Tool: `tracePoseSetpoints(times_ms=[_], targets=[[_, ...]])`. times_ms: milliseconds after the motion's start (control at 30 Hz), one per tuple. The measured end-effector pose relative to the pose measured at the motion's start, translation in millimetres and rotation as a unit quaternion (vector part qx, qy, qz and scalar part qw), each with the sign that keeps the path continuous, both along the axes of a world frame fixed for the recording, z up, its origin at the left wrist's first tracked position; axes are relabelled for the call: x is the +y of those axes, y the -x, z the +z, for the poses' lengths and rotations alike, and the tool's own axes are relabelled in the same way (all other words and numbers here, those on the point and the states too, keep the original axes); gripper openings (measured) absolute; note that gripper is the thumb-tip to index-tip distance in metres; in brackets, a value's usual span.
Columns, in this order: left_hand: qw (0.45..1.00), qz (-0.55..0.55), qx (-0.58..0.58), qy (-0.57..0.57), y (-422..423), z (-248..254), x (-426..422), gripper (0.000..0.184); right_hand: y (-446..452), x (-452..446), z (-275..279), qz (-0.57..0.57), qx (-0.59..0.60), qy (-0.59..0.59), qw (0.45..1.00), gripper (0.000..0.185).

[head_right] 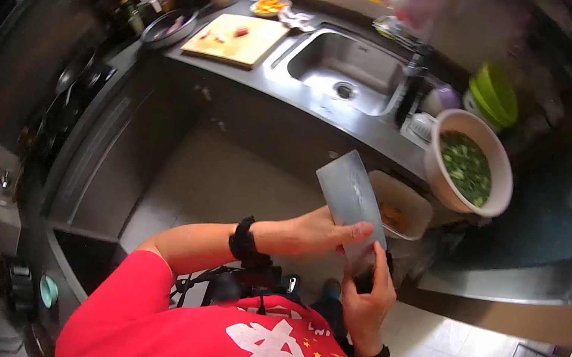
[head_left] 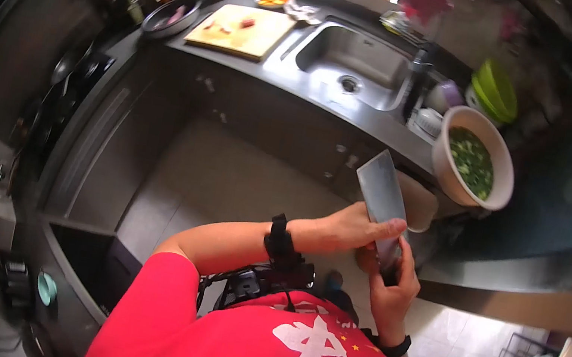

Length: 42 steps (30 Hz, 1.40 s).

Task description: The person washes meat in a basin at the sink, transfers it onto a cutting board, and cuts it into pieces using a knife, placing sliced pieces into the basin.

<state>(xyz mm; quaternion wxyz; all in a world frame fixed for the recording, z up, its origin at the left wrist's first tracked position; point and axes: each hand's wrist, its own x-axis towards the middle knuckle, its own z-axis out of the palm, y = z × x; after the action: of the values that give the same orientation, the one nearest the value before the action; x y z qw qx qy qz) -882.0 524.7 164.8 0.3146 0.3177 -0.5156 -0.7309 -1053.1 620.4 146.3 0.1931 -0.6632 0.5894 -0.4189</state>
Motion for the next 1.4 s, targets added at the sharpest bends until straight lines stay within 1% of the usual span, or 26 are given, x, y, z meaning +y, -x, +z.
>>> tracePoseSetpoints(times_ms=[133, 200, 233, 267, 333, 367, 400, 467, 500, 533, 600, 633, 667, 733, 767, 800, 867, 933, 1000, 1067, 1133, 1200, 1267, 1300, 1333, 1400], targets=[[0.993, 0.095, 0.057, 0.044, -79, -3, -29, 0.06, -56, -54, 10, 0.083, -0.035, -0.034, 0.995, 0.062], [0.993, 0.06, -0.059, 0.079, -123, -16, -52, 0.064, -69, -84, 13, 0.107, -0.047, -0.057, 0.992, 0.062], [0.985, 0.093, -0.112, 0.095, -138, 8, -54, 0.065, -73, -97, 15, 0.116, -0.045, -0.052, 0.991, 0.061], [0.979, 0.179, -0.039, 0.085, -162, 1, -78, 0.065, -85, -134, 3, 0.127, -0.1, -0.035, 0.986, 0.06], [0.968, 0.228, -0.053, 0.088, -192, -2, -108, 0.065, -92, -169, -2, 0.12, -0.134, -0.07, 0.981, 0.059], [0.962, 0.248, -0.067, 0.089, -207, 1, -123, 0.066, -96, -188, -7, 0.115, -0.17, -0.072, 0.976, 0.058], [0.957, 0.266, -0.078, 0.089, -221, -2, -142, 0.065, -97, -208, -11, 0.113, -0.165, -0.06, 0.978, 0.058], [0.94, 0.303, -0.126, 0.095, -251, -2, -177, 0.064, -106, -245, -11, 0.105, -0.23, -0.078, 0.964, 0.057], [0.93, 0.324, -0.15, 0.085, -263, 0, -195, 0.061, -107, -264, -15, 0.097, -0.232, -0.079, 0.965, 0.057], [0.924, 0.342, -0.153, 0.077, -278, -4, -214, 0.051, -109, -282, -17, 0.094, -0.249, -0.079, 0.961, 0.056], [0.898, 0.364, -0.228, 0.094, -305, -9, -251, 0.037, -114, -312, -21, 0.083, -0.299, -0.093, 0.946, 0.057], [0.883, 0.391, -0.243, 0.089, -315, -11, -266, 0.025, -118, -328, -30, 0.067, -0.284, -0.044, 0.956, 0.044], [0.882, 0.392, -0.246, 0.083, -329, -19, -281, 0.025, -121, -340, -31, 0.069, -0.284, -0.051, 0.955, 0.044], [0.826, 0.427, -0.347, 0.124, -358, -35, -302, 0.02, -133, -365, -17, 0.096, -0.328, -0.125, 0.931, 0.028], [0.807, 0.438, -0.377, 0.123, -372, -40, -309, 0.018, -144, -375, -12, 0.098, -0.348, -0.129, 0.923, 0.019], [0.806, 0.442, -0.375, 0.116, -385, -44, -316, 0.018, -152, -386, -8, 0.102, -0.343, -0.134, 0.924, 0.019], [0.753, 0.463, -0.436, 0.169, -411, -57, -329, 0.018, -171, -405, -4, 0.113, -0.41, -0.205, 0.882, 0.024], [0.743, 0.47, -0.447, 0.164, -440, -72, -345, 0.019, -196, -422, -6, 0.122, -0.394, -0.202, 0.888, 0.026], [0.715, 0.475, -0.478, 0.186, -468, -84, -364, 0.019, -232, -438, -8, 0.144, -0.39, -0.129, 0.9, 0.026], [0.722, 0.473, -0.469, 0.187, -492, -95, -388, 0.019, -263, -460, -9, 0.173, -0.309, -0.214, 0.91, 0.027], [0.709, 0.447, -0.507, 0.201, -518, -107, -415, 0.019, -304, -476, -12, 0.204, -0.242, -0.234, 0.919, 0.029], [0.719, 0.464, -0.461, 0.235, -541, -130, -442, 0.015, -354, -487, -9, 0.198, -0.18, -0.26, 0.928, 0.03], [0.723, 0.449, -0.459, 0.255, -563, -146, -466, 0.015, -406, -497, -9, 0.177, -0.082, -0.259, 0.946, 0.028], [0.736, 0.443, -0.449, 0.247, -571, -154, -473, 0.015, -426, -505, -19, 0.184, -0.016, -0.225, 0.957, 0.025], [0.716, 0.425, -0.458, 0.31, -580, -157, -480, 0.017, -447, -512, -25, 0.192, 0.05, -0.189, 0.962, 0.022], [0.662, 0.387, -0.471, 0.437, -594, -160, -493, 0.024, -481, -524, -23, 0.182, 0.069, -0.195, 0.961, 0.017]])
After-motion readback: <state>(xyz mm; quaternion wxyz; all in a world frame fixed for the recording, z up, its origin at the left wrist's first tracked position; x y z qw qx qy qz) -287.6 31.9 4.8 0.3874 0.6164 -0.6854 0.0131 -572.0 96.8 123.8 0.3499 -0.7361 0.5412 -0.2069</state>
